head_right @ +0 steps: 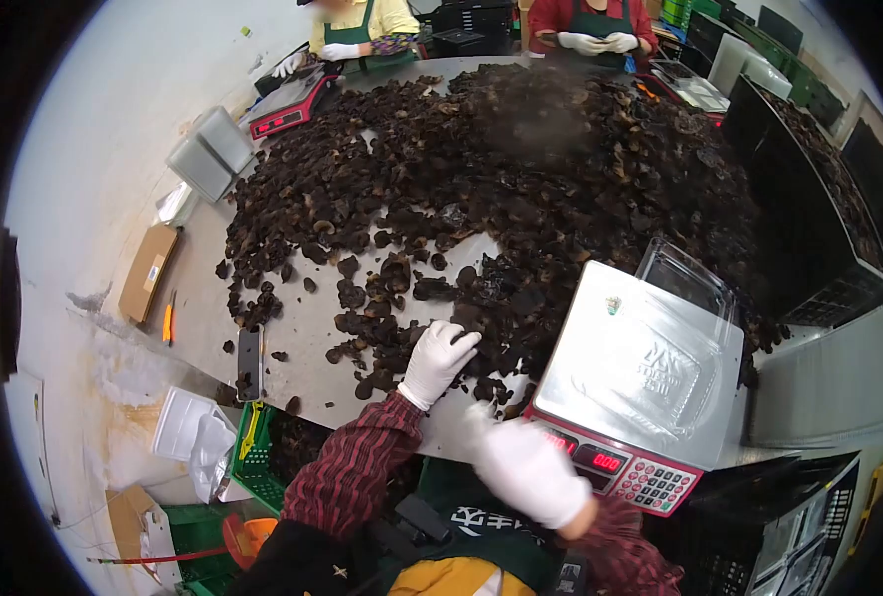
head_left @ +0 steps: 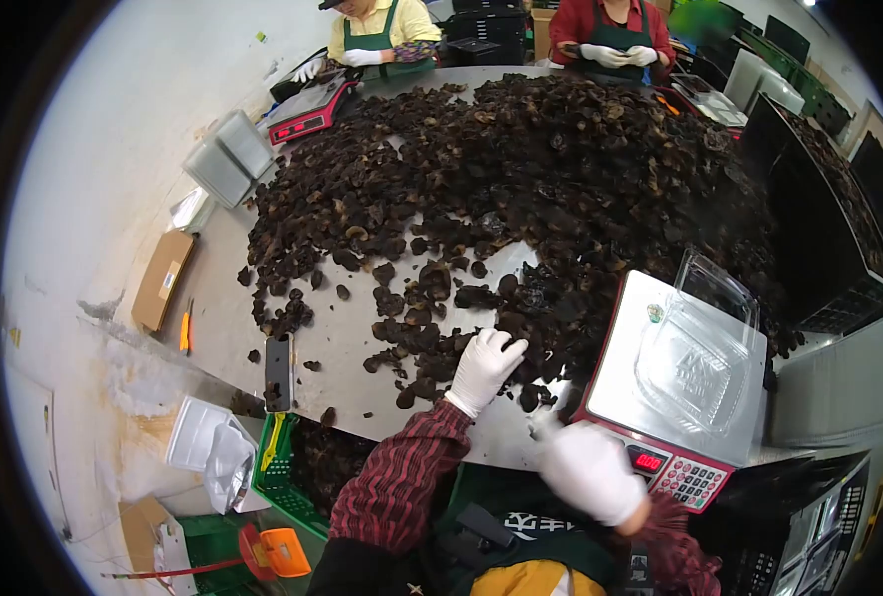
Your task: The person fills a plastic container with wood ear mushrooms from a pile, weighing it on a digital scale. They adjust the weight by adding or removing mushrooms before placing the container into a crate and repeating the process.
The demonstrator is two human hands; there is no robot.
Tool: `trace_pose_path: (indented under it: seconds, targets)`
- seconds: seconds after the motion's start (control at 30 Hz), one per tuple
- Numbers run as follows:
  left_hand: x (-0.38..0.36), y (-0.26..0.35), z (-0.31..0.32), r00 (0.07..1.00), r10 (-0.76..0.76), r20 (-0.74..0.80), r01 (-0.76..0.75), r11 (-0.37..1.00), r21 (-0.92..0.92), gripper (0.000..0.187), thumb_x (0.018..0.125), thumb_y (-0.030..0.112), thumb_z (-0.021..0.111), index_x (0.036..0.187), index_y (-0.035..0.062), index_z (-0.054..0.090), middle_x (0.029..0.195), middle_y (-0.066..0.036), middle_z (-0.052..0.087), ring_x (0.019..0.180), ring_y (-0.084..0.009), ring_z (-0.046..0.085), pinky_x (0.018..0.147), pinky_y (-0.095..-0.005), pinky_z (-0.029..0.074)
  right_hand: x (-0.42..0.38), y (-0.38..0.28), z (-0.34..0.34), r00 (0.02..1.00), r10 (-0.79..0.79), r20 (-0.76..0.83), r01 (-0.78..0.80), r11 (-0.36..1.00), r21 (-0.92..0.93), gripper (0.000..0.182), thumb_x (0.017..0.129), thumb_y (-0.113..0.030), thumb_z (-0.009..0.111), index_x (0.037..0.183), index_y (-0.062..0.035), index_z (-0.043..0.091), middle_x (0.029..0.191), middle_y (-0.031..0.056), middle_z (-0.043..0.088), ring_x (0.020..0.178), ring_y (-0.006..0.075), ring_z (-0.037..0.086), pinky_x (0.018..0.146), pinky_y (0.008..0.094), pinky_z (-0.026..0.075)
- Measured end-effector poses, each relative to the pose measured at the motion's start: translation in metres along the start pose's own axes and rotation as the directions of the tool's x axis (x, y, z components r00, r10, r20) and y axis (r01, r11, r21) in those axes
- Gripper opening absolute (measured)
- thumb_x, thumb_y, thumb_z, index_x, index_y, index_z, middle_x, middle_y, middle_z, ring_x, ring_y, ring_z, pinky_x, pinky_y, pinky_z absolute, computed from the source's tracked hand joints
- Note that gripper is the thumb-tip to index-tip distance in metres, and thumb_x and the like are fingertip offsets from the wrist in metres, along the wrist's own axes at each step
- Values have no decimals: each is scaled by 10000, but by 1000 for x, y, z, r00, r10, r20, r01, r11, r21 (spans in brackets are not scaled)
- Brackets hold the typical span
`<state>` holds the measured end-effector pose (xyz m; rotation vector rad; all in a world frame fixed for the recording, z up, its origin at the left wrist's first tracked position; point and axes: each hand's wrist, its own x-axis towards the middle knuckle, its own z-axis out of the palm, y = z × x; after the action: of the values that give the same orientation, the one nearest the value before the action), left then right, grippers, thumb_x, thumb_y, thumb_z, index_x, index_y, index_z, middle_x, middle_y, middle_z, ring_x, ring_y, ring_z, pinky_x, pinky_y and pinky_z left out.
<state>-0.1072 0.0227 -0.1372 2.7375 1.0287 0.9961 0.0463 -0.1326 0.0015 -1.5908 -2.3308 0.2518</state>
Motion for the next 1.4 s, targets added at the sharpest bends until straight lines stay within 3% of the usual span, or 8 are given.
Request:
trace_pose_path:
  seconds: [0.07, 0.1, 0.23, 0.3, 0.4, 0.77, 1.03, 1.4]
  targets:
    - [2, -2, 1, 989, -126, -73, 117, 985, -125, 238, 776, 114, 697, 1007, 90, 649, 912, -84, 559, 885, -278, 558, 747, -360, 480, -38, 53, -15, 855, -9, -519, -158, 948, -277, 127, 827, -93, 595, 919, -7, 575, 723, 135, 562, 656, 262, 589, 569, 352, 473]
    - [3, -3, -1, 973, -204, -107, 181, 964, -195, 230, 774, 96, 708, 997, 76, 657, 920, -90, 570, 890, -282, 572, 763, -350, 492, -53, 69, -34, 718, 430, -548, -405, 898, 173, 190, 856, -87, 596, 1014, 18, 599, 888, 188, 619, 807, 300, 620, 700, 380, 494]
    - [12, -21, -7, 839, -539, -73, 421, 728, -541, 204, 811, 46, 684, 1014, 34, 669, 938, -60, 657, 891, -155, 617, 801, -274, 479, -106, 144, -62, 506, 581, -638, -726, 686, 50, 367, 938, -175, 577, 1216, 60, 534, 1121, 223, 622, 1040, 356, 605, 864, 364, 483]
    - [27, -18, -26, 611, -757, 233, 568, 214, -795, 174, 849, 64, 675, 1014, 10, 674, 908, -1, 667, 807, -47, 581, 734, -203, 469, -123, 167, -49, 570, 470, -674, -726, 672, -146, 362, 934, -175, 590, 1203, 62, 543, 985, 187, 652, 830, 267, 657, 726, 315, 513]
    - [44, -21, -28, 685, -721, 104, 437, 293, -851, 188, 844, 85, 684, 1019, 16, 680, 859, 14, 661, 739, -44, 582, 657, -204, 469, -126, 174, -26, 429, 890, -155, -580, 403, 708, 359, 918, -173, 602, 1188, 60, 561, 734, 49, 578, 506, 46, 464, 465, 234, 401]
    - [128, 143, -31, 930, 367, -28, -339, 825, -453, 403, 761, 236, 710, 1133, 114, 614, 1207, -115, 525, 1131, -319, 486, 962, -432, 396, -68, 129, -19, 545, 799, -254, -626, 589, 511, 305, 922, -150, 534, 1140, 56, 592, 785, 127, 649, 608, 144, 561, 585, 295, 463]
    - [-69, 89, -53, 963, 239, 121, -214, 958, -188, 266, 747, 160, 689, 984, 61, 619, 989, -80, 576, 927, -241, 566, 767, -355, 459, -103, 157, -20, 240, 870, -431, -494, 492, 717, 250, 996, -186, 500, 1120, -9, 626, 628, -52, 455, 487, 21, 356, 467, 202, 313]
    - [-229, 25, -133, 878, -412, 244, 354, 902, 247, 140, 776, 72, 617, 910, 53, 651, 924, -75, 601, 874, -268, 569, 743, -380, 462, -99, 148, -15, 340, 756, -560, -520, 647, 557, 247, 987, -128, 489, 1155, -10, 627, 794, -14, 549, 543, 42, 400, 519, 205, 367]
